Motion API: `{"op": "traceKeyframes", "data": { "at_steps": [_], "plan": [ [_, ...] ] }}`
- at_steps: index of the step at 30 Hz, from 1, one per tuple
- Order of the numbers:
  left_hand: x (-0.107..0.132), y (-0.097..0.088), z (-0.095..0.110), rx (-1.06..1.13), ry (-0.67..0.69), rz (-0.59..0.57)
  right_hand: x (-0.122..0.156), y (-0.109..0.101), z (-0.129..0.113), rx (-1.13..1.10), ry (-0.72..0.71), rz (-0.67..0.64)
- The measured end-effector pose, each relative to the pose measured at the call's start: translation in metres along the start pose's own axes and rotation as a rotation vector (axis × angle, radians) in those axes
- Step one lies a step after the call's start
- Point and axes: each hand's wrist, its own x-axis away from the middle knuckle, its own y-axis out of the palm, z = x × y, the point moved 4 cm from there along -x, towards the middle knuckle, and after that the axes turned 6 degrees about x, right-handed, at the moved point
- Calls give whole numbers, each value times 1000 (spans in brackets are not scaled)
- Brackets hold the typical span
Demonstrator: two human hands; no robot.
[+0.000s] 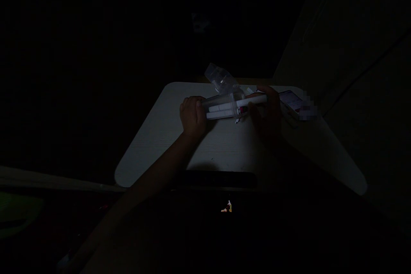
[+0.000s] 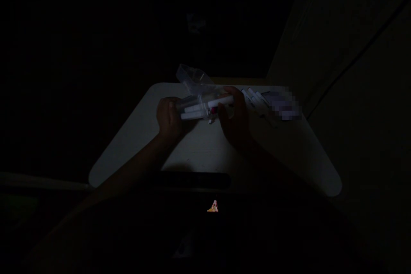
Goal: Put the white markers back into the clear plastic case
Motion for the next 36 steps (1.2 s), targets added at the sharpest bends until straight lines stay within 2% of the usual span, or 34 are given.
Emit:
{"op": "traceKeyframes", "data": {
  "at_steps": [5,13,21,27,36],
  "plan": [
    [1,0,1,-19,22,8,0,1,0,80,12,-69],
    [1,0,1,-13,14,-2,3,4,3,120,19,-102],
    [1,0,2,-16,26,6,1,5,-1,289,-54,-191],
    [0,-1,2,-12,31,-1,4,11,-3,310,-118,-225],
    [0,0,3,-13,17,-23,5,15,-3,300,-119,-269]
  ]
}}
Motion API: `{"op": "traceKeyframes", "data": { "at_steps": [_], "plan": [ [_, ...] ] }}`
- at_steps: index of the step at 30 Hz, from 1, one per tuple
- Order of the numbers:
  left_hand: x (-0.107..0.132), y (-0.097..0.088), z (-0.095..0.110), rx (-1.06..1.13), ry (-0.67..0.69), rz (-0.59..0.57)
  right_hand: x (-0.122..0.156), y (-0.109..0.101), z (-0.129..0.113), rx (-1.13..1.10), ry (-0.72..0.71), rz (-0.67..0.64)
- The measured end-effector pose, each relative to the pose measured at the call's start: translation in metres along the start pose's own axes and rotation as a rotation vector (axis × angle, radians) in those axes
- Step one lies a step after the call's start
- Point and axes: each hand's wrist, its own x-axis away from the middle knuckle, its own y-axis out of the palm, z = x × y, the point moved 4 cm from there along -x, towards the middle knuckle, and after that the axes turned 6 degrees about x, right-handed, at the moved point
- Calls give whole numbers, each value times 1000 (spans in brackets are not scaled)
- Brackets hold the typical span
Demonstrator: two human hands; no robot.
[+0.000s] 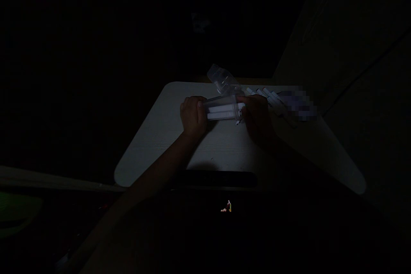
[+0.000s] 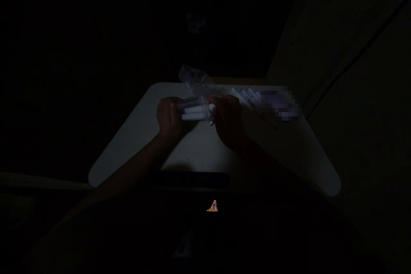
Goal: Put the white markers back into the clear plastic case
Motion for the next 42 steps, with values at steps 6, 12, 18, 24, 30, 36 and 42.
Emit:
{"op": "traceKeyframes", "data": {
  "at_steps": [6,12,18,24,30,36,42],
  "plan": [
    [1,0,-2,7,-15,-14,0,2,2,14,-42,-9],
    [1,1,-2,-6,6,-1,0,2,3,3,-32,-17],
    [1,2,-4,22,-22,-6,-1,-7,5,-25,14,59],
    [1,0,-3,23,-39,12,-1,-4,44,56,92,134],
    [2,-1,-1,25,-24,13,7,12,88,332,244,-192],
    [1,-1,0,-8,-20,12,14,17,97,486,344,-456],
    [0,0,-2,-7,-35,25,13,16,90,523,378,-558]
  ]
}}
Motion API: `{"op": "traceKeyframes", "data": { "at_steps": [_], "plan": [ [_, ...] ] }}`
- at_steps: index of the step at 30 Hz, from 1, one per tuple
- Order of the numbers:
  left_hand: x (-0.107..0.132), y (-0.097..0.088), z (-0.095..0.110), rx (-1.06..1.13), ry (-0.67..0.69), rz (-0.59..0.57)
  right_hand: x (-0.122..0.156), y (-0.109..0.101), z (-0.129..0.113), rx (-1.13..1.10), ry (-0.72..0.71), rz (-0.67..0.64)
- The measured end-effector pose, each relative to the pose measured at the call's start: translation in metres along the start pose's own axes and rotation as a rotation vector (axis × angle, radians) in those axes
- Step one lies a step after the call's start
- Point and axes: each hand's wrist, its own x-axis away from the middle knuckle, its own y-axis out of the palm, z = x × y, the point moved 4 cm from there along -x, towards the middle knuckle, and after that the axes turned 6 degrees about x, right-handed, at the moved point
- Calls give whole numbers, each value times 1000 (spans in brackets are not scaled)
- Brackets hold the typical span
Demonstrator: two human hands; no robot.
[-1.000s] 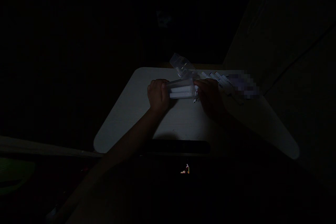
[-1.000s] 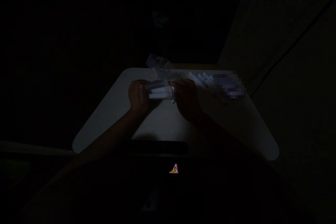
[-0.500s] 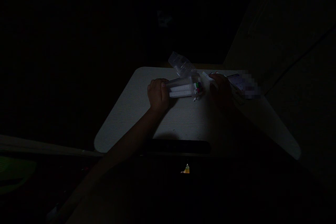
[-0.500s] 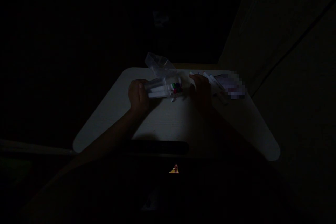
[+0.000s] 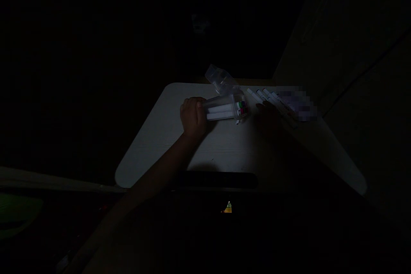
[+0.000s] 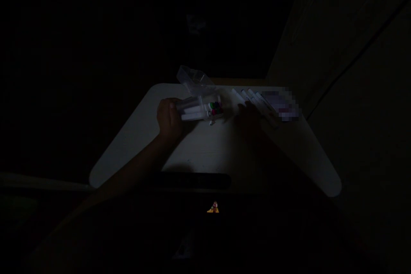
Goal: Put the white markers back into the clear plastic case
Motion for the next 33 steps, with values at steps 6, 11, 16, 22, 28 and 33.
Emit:
{"op": "traceKeyframes", "data": {
  "at_steps": [6,11,16,22,28,33],
  "plan": [
    [1,0,-2,0,3,-2,3,0,-1,-28,-23,44],
    [1,0,-2,5,-5,-8,0,4,4,-7,-27,35],
    [1,-1,-1,9,14,-18,-4,1,8,-5,-9,6],
    [3,0,-4,31,-3,-35,-1,-5,11,-66,78,-33],
    [3,0,-3,28,-29,-39,-1,-7,9,-98,125,-68],
    [2,1,-2,44,-42,-50,-4,-8,9,-102,157,-65]
  ]
}}
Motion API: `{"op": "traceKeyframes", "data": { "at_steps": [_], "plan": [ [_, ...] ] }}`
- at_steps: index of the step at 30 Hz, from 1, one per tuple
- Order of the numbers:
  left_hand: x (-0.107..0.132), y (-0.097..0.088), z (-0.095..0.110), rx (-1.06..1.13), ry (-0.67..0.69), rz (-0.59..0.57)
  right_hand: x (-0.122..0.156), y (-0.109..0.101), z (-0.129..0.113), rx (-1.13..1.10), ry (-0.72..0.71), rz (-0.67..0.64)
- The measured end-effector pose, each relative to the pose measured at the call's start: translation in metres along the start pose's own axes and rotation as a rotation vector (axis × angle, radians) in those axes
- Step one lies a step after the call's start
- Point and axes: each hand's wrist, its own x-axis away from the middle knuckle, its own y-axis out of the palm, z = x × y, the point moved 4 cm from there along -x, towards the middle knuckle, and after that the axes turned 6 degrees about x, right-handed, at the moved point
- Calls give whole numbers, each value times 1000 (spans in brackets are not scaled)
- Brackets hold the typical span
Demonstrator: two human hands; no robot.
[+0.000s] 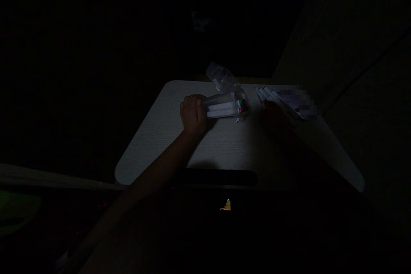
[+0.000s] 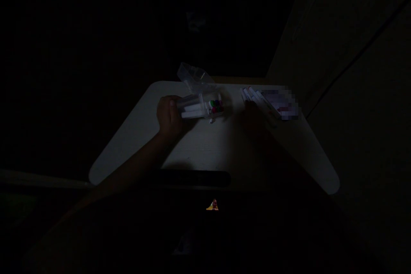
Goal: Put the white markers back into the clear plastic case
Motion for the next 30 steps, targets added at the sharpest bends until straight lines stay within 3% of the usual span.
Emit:
{"op": "traceKeyframes", "data": {
  "at_steps": [8,13,19,26,30],
  "plan": [
    [0,0,0,-17,27,5,0,-7,5,-20,29,-16],
    [0,-1,3,-32,60,33,-4,-6,13,-50,30,50],
    [0,-1,2,-31,76,50,-8,-12,16,-109,20,243],
    [0,0,1,-34,64,50,-2,-32,23,-384,35,658],
    [1,-1,0,-27,59,56,1,-43,21,-477,51,744]
  ]
}}
